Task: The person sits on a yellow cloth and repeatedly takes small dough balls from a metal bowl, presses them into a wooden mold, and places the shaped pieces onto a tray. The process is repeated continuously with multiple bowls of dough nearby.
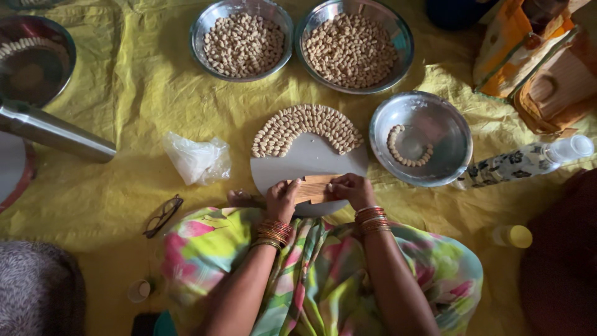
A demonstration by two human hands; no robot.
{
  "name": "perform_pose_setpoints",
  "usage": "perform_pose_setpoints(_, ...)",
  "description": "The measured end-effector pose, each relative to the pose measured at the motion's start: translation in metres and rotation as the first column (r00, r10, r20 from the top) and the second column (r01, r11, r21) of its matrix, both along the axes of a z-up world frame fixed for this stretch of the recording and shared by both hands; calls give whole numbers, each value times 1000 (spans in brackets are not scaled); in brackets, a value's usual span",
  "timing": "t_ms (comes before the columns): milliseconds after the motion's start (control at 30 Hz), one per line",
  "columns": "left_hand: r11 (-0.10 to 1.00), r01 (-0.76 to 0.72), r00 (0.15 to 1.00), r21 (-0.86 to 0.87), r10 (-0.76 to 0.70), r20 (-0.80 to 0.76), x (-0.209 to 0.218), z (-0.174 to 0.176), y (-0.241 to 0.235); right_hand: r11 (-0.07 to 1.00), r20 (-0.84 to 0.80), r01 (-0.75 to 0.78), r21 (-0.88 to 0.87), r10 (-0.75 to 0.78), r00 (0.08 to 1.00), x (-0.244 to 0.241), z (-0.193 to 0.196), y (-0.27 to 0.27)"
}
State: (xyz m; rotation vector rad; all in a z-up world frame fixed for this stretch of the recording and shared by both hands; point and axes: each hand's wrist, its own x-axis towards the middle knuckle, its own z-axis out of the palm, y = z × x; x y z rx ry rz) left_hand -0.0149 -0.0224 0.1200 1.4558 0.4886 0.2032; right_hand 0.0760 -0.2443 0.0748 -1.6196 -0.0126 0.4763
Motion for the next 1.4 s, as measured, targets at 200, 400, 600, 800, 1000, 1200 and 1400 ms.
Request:
perform_pose_setpoints(200,998,-32,999,47,31,19,0,-10,0,988,109,-12,-152,29,994,8,-23,-14)
perform_pose_setpoints(400,990,-67,995,126,58,76,4,-27,2,976,121,11,-216,16,992,9,-32,-17)
perform_pose_setpoints(600,924,-178,983,339,147,113,5,-35,9,961,216,56,-271,4,976,4,-7,-8)
perform_pose_setpoints(800,876,-215,975,431,220,39,4,-29,11,866,427,178,-468,45,903,-14,25,20)
perform_pose_setpoints(1000,838,-184,970,514,240,-45,2,-19,13,876,564,215,-431,76,822,-20,31,28)
perform_pose_setpoints(1200,825,-151,949,545,275,-152,4,-29,13,881,449,191,-434,28,893,-11,16,17)
perform_pose_setpoints(1400,740,-179,966,648,256,-26,6,-58,15,932,332,305,-195,-230,915,59,-6,-41)
